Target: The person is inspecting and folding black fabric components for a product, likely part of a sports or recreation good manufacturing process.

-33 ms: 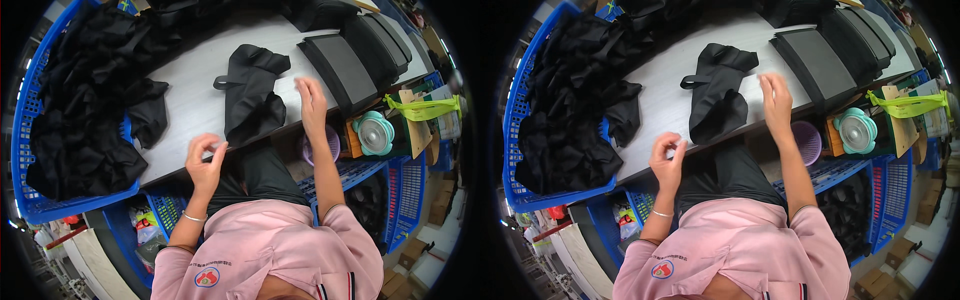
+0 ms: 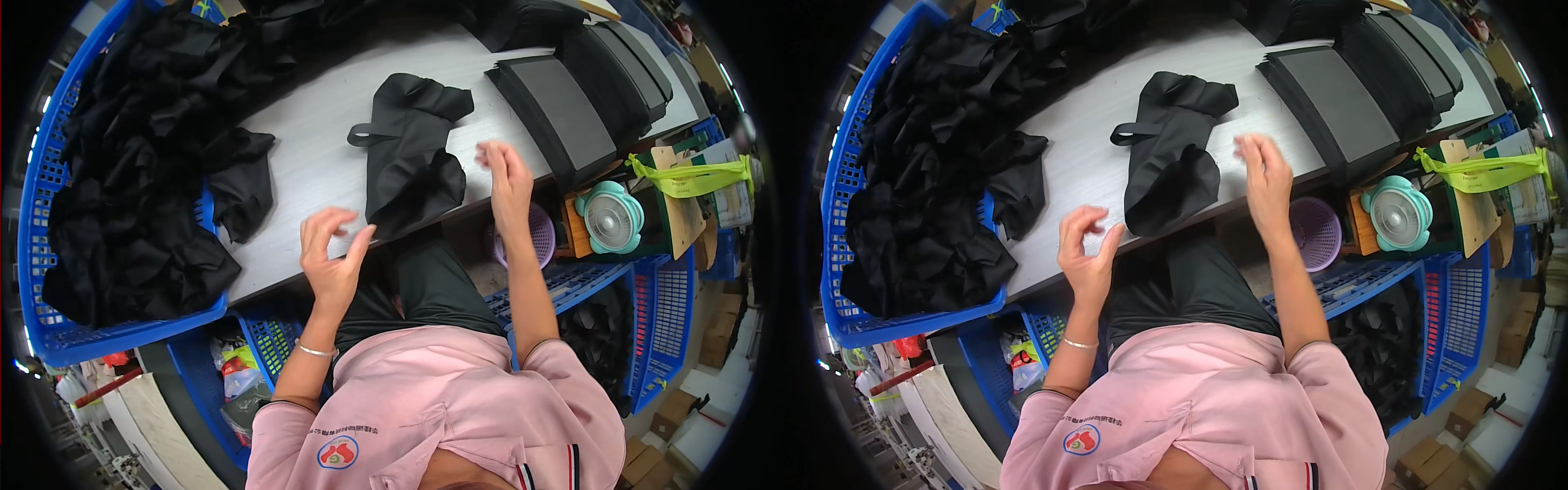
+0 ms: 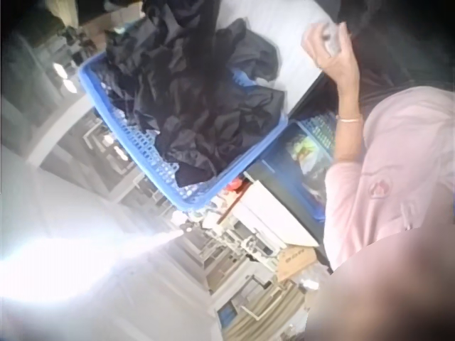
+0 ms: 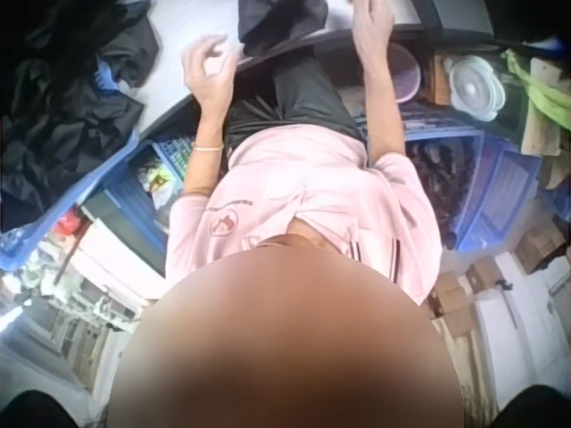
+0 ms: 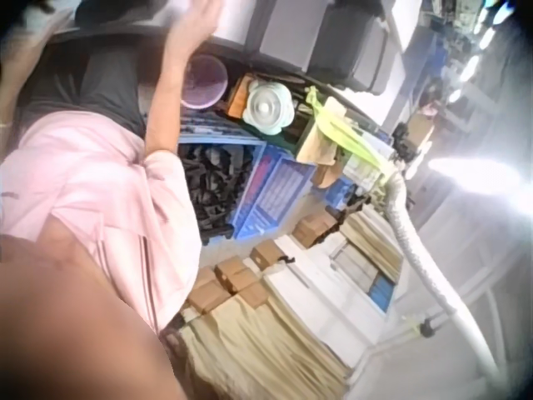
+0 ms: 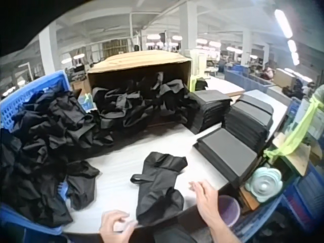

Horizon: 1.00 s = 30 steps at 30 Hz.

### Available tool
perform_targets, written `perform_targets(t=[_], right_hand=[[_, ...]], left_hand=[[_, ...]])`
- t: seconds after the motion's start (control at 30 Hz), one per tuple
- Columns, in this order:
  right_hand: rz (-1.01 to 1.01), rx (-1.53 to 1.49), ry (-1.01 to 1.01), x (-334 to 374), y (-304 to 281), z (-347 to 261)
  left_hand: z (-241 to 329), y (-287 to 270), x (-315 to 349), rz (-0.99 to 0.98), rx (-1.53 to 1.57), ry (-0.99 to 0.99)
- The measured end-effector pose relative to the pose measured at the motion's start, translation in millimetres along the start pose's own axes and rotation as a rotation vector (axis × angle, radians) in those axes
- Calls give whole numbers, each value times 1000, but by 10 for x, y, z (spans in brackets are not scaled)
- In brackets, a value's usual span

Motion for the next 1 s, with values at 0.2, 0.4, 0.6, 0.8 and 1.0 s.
perform_targets(t=[0.2, 0.4, 0.6, 0.8, 1.0], right_hand=[[-246, -567, 398, 549, 224, 117], [-637, -778, 486, 392, 299, 108], [-790, -320, 91, 395, 492, -166], [14, 39, 66, 55, 197, -26], [-173, 310, -44, 205, 408, 170]], left_hand=[[-40, 520, -470, -173, -151, 261], [-242, 684, -528, -178, -30, 62], [-280, 699, -466, 18, 150, -68], [-342, 551, -499, 90, 79, 67], [-563, 717, -331, 118, 292, -170]])
Point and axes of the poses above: each hand's wrist, its own x-axis away from the middle knuckle, its own y-axis out of the palm, z = x × y, the point moved 2 cm from there along -x, towards the middle knuckle, and after that the axes turned 12 degrees about x, right-handed, at the moved point
